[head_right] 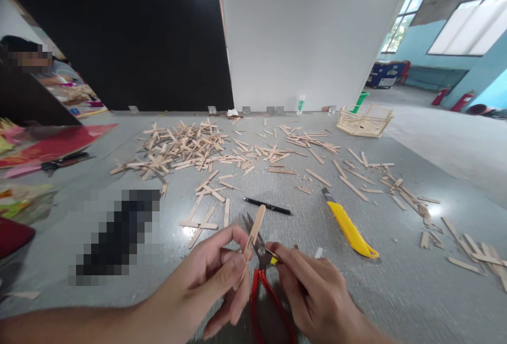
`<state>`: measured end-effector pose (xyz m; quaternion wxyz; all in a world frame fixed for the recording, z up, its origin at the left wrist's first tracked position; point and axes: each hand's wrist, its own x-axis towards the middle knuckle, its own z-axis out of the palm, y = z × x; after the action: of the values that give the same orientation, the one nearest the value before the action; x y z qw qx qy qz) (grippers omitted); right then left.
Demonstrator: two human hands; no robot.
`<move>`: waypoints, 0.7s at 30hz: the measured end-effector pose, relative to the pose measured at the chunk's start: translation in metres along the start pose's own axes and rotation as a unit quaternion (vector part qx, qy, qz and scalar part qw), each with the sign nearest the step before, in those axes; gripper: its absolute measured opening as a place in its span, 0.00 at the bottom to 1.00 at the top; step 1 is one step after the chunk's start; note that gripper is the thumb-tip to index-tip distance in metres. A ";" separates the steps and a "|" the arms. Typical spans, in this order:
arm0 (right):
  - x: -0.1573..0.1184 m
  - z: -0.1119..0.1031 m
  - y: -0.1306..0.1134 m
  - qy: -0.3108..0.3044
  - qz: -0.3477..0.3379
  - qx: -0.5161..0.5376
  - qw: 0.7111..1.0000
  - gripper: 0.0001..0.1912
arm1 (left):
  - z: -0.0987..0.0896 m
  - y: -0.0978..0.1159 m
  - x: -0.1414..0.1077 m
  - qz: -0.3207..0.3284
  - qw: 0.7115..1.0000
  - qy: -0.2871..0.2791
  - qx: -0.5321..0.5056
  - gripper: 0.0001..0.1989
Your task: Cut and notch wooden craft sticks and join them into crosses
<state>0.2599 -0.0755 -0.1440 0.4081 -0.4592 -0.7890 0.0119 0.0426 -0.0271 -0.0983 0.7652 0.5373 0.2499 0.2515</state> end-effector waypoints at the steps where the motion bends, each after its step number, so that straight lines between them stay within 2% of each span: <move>1: 0.001 0.000 0.000 0.002 0.000 0.006 1.000 0.15 | 0.000 0.000 0.000 0.000 1.000 -0.004 -0.001 0.19; 5: 0.004 0.001 -0.002 0.006 0.005 0.030 1.000 0.16 | 0.001 0.002 0.001 0.003 1.000 -0.024 -0.006 0.17; 17: 0.010 -0.003 -0.004 -0.011 0.015 0.095 0.995 0.12 | -0.001 -0.001 0.000 -0.029 0.998 -0.037 -0.044 0.18; 21: 0.009 -0.002 -0.002 -0.057 0.033 0.110 0.992 0.10 | -0.002 -0.003 0.001 -0.014 0.999 -0.039 -0.026 0.18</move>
<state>0.2571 -0.0705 -0.1361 0.4101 -0.4358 -0.7891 0.1387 0.0425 -0.0255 -0.1020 0.7915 0.5233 0.2208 0.2260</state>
